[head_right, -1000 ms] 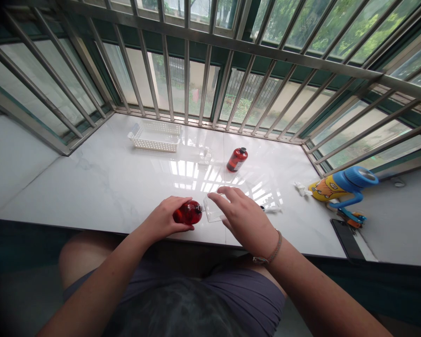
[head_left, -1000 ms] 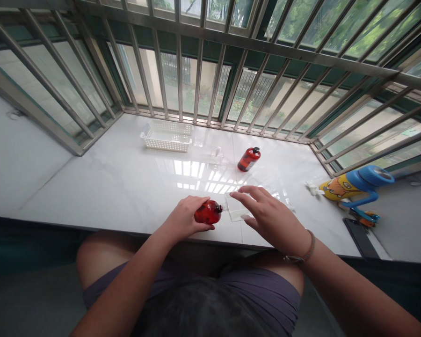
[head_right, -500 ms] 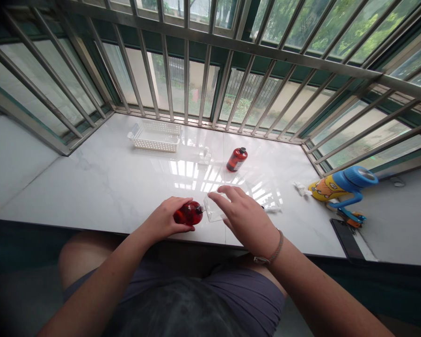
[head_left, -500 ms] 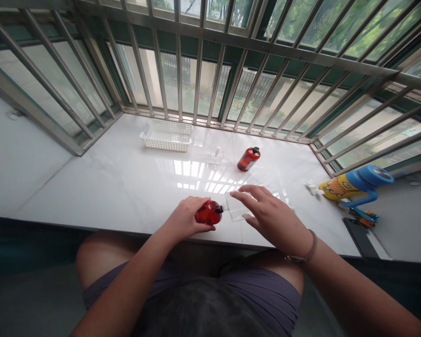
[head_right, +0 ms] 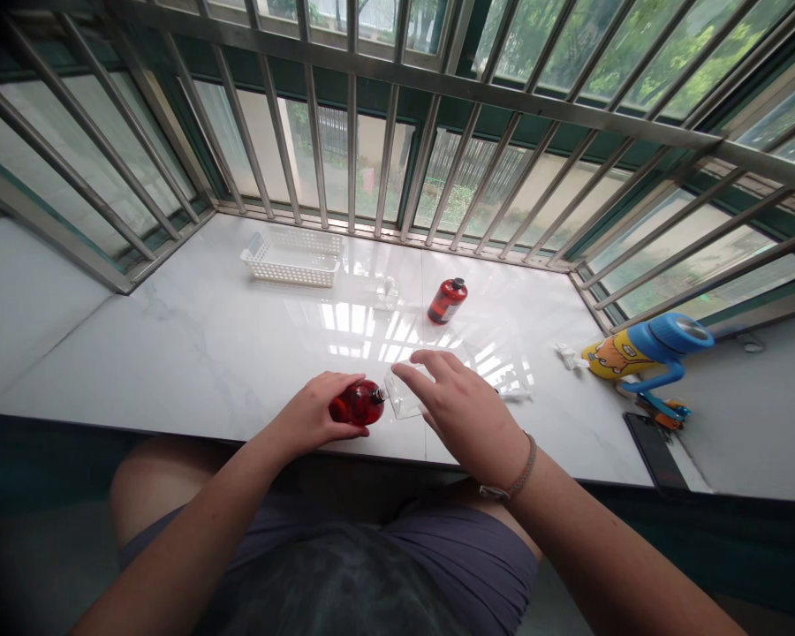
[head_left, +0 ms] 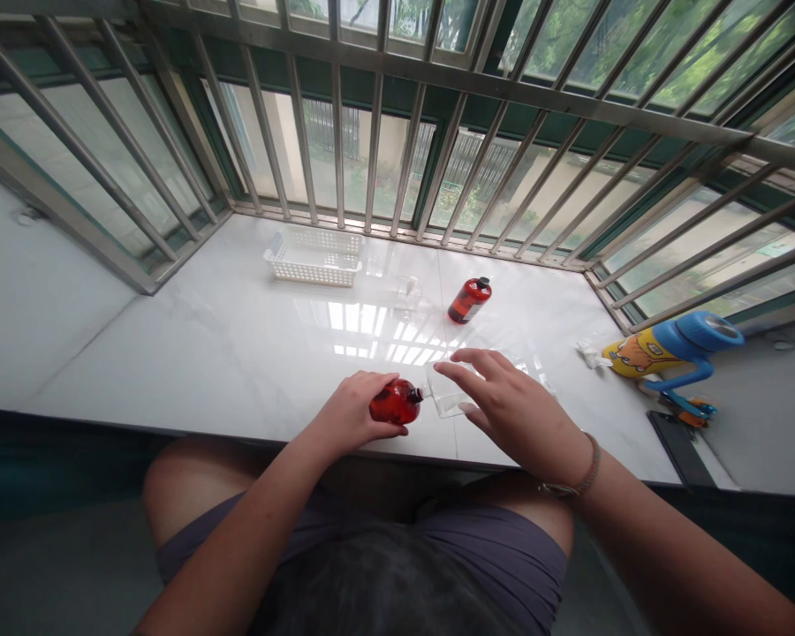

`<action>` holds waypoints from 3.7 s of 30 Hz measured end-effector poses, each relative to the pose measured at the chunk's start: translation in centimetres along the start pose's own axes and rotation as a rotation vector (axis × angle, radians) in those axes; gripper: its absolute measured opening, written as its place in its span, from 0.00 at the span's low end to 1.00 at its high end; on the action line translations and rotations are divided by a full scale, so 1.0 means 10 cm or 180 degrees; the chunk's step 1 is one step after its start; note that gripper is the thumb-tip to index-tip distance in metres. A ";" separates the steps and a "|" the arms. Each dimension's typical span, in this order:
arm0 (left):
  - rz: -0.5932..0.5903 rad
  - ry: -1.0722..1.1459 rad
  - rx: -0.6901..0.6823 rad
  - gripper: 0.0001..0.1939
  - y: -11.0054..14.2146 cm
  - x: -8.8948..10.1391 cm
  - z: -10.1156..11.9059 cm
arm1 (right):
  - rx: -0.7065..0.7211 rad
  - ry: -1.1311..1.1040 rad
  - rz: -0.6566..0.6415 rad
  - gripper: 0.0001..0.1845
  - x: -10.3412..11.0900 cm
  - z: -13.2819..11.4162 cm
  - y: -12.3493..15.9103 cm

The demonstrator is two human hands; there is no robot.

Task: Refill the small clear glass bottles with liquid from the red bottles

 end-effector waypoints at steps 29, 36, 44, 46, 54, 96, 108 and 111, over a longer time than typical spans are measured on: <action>-0.0021 -0.0009 0.0010 0.44 0.00 -0.03 -0.01 | 0.0083 0.0157 0.0008 0.37 0.04 -0.07 -0.02; -0.0014 0.0011 0.0014 0.43 0.00 -0.02 -0.01 | 0.0120 0.0201 0.0001 0.36 0.03 -0.09 -0.02; -0.0051 -0.0018 0.0022 0.43 -0.01 -0.03 0.00 | 0.0118 0.0231 -0.0014 0.35 0.02 -0.08 -0.02; -0.0051 -0.0019 0.0023 0.43 -0.01 -0.03 0.00 | 0.0130 0.0221 0.0003 0.35 0.03 -0.08 -0.02; -0.0028 -0.0003 0.0005 0.43 0.00 -0.04 0.00 | 0.0138 0.0207 0.0030 0.36 0.04 -0.08 -0.03; -0.0014 -0.0037 -0.0014 0.43 -0.01 -0.07 -0.01 | 0.0206 0.0404 -0.0041 0.32 0.01 -0.09 -0.02; -0.0030 -0.0035 0.0022 0.43 0.00 -0.07 -0.01 | 0.0210 0.0416 0.0010 0.31 0.04 -0.10 -0.03; -0.0037 -0.0037 0.0019 0.43 0.00 -0.06 -0.01 | 0.0225 0.0436 -0.0001 0.31 0.04 -0.11 -0.03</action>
Point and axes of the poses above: each hand's wrist, its own y-axis away from the middle knuckle, its own x-axis out of the back of the hand, z = x × y, the point moved 8 cm from there along -y, towards the middle knuckle, and after that the axes turned 14 degrees about -y, right-handed, at the moved point
